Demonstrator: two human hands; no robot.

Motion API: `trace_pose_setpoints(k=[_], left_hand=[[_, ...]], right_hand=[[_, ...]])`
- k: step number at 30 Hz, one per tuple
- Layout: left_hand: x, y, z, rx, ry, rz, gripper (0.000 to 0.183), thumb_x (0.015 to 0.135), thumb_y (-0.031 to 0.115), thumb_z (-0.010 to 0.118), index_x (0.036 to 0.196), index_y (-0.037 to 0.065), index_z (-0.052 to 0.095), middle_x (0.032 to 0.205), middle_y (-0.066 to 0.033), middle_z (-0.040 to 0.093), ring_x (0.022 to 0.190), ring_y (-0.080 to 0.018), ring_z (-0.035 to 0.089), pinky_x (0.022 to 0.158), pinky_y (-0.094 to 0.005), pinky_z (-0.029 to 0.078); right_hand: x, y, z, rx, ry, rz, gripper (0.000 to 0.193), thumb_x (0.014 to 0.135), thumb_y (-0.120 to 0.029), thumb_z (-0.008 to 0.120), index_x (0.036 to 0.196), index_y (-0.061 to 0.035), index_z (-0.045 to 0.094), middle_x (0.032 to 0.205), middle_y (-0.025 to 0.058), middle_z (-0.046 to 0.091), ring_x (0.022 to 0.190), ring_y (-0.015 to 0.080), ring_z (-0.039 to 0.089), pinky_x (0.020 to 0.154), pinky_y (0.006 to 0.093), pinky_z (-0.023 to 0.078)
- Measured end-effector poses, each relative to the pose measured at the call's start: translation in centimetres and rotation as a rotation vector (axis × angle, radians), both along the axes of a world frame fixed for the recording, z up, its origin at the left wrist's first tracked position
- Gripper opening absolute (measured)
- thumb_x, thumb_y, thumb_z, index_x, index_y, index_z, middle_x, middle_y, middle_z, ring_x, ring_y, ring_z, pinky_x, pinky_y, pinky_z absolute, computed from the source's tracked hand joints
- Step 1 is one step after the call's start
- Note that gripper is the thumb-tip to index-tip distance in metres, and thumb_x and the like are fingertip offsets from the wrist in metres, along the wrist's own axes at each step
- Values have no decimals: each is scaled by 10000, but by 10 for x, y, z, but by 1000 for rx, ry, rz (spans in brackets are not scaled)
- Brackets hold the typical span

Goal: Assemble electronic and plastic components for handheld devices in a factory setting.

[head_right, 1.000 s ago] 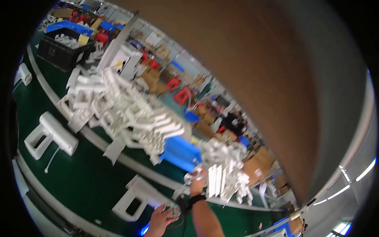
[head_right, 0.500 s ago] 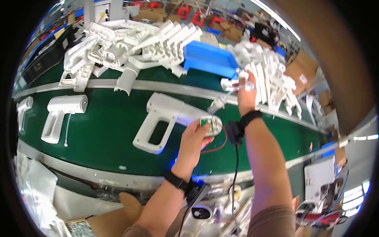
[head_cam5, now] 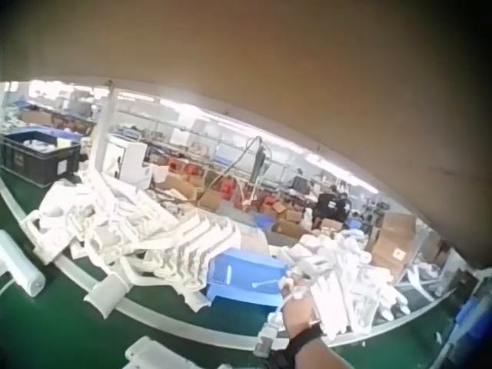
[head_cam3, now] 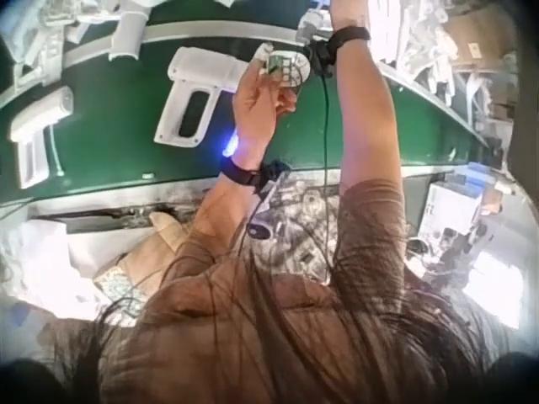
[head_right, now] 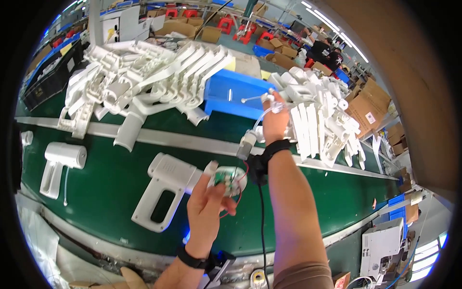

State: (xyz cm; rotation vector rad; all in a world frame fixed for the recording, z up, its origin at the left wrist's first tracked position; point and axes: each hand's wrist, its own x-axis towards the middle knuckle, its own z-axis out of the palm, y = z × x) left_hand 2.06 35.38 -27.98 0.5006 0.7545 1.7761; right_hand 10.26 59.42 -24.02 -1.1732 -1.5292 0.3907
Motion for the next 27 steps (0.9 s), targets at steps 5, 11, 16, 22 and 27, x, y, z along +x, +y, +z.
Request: trace_pose_setpoints(k=[5, 11, 16, 22, 27], left_hand=[[-6, 13, -18, -7, 9, 97, 297, 903, 70, 514, 1185, -6, 463, 909, -107, 634, 654, -123, 605, 562, -233, 499], [-7, 27, -34, -164, -56, -108, 277, 863, 53, 578, 1111, -50, 510, 916, -108, 642, 731, -150, 636, 594, -243, 514], [-7, 29, -33, -153, -44, -84, 289, 834, 53, 620, 1089, -55, 539, 904, -106, 655, 746, -141, 639, 589, -233, 509], [-9, 34, -31, -228, -52, -119, 244, 822, 54, 634, 1034, -51, 573, 872, -99, 664, 718, -125, 640, 584, -221, 503], [-9, 32, -28, -253, -70, -109, 234, 822, 43, 630, 1031, -46, 575, 878, -102, 662, 710, -127, 640, 570, -224, 506]], right_hand=[[-11, 38, -39, 36, 54, 15, 281, 809, -54, 585, 1086, -6, 594, 911, 110, 611, 818, 156, 551, 764, 274, 435], [-4, 77, -70, 22, 75, 15, 299, 822, -113, 602, 1089, 19, 589, 912, 133, 617, 809, 184, 557, 757, 290, 434], [-6, 85, -79, 52, -32, 20, 322, 832, -149, 613, 1102, 24, 584, 886, 119, 620, 789, 164, 557, 743, 264, 438], [-5, 76, -75, -59, 1, 31, 333, 831, -162, 622, 1109, 17, 586, 884, 98, 614, 788, 139, 547, 739, 256, 436], [-4, 78, -78, -72, 74, 65, 321, 819, -142, 634, 1097, 16, 595, 908, 115, 617, 798, 152, 559, 758, 263, 441]])
